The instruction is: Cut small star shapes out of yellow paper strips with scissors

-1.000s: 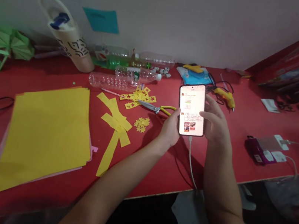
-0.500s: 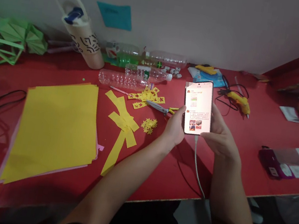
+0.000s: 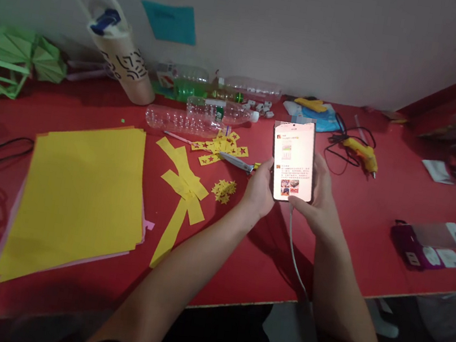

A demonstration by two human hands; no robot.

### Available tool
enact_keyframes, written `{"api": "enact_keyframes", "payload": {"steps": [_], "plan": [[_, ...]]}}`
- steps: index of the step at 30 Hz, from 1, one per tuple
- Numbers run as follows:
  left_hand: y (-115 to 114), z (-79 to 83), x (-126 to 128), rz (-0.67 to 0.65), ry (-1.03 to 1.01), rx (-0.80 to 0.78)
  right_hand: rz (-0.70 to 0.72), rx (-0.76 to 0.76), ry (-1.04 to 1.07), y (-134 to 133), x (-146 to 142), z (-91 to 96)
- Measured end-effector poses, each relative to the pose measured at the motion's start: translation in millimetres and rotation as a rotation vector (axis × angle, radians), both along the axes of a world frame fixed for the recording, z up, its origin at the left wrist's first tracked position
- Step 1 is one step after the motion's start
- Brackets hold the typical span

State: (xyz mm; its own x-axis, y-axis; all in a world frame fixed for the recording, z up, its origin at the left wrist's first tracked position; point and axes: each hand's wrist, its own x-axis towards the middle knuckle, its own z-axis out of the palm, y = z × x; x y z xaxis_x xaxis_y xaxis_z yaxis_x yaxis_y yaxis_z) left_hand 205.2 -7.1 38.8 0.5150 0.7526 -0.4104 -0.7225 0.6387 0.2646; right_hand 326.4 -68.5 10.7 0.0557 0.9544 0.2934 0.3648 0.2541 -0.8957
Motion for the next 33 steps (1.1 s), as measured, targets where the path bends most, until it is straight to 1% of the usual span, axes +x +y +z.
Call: {"api": "enact_keyframes", "payload": {"steps": [7, 12, 17, 21, 27, 29, 31, 33], "plan": [[0.7, -5.2, -0.3, -0.006, -0.040, -0.028, 0.095, -0.007, 0.157, 0.3, 3.4, 6.2], [1.4, -4.4, -0.3, -0.002, -0.042, 0.000, 0.098, -0.022, 0.138, -1.3, 1.5, 8.8], [0.5, -0.6, -1.8, -0.011, -0.042, 0.008, 0.110, -0.047, 0.101, -1.6, 2.5, 17.9], [-1.1, -2.8, -1.0, -0.032, -0.043, 0.045, 0.066, -0.040, 0.028, -1.6, 2.9, 19.1], [-3.4, -8.3, 3.1, -0.046, -0.023, 0.079, -0.169, -0.027, -0.275, -0.7, -1.0, 0.9], [-3.7, -8.6, 3.9, -0.050, -0.020, 0.087, -0.211, -0.017, -0.331, 0.2, -0.9, -3.8], [-3.9, -8.2, 3.8, -0.052, -0.014, 0.076, -0.200, 0.001, -0.315, 1.1, -0.8, -5.5], [-4.0, -7.6, 3.0, -0.055, -0.019, 0.067, -0.157, 0.038, -0.216, 1.0, -1.9, -3.6]]}}
